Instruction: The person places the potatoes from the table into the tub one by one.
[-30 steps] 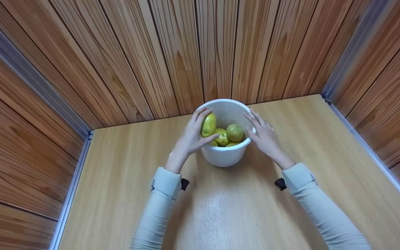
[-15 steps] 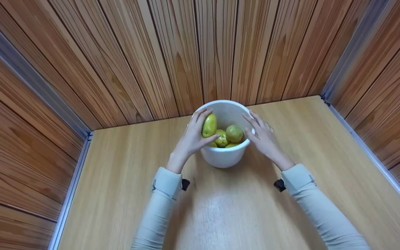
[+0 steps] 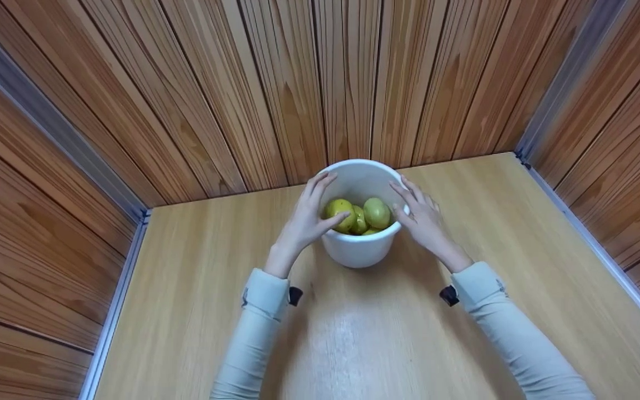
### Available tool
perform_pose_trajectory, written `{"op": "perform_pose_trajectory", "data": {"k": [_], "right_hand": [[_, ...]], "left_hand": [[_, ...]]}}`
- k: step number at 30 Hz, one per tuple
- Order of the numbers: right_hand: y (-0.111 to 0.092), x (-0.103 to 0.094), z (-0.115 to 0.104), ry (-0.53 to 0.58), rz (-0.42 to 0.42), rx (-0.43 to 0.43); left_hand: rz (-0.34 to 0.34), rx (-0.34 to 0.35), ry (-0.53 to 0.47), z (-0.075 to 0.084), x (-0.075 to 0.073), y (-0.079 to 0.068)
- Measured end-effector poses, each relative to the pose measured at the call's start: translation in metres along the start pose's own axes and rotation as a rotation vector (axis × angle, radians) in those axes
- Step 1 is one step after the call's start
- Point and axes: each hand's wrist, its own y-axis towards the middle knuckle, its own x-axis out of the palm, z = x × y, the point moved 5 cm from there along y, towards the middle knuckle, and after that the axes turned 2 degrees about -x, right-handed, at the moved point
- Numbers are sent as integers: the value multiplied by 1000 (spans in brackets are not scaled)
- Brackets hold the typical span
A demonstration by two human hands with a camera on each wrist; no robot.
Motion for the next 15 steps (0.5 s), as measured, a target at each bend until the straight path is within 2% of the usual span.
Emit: {"op": "perform_pose_trajectory", "data": {"k": [15], "right_hand": [[0, -1, 0, -18, -53, 37]], "left_hand": [[0, -70, 7, -9, -6, -9]]}}
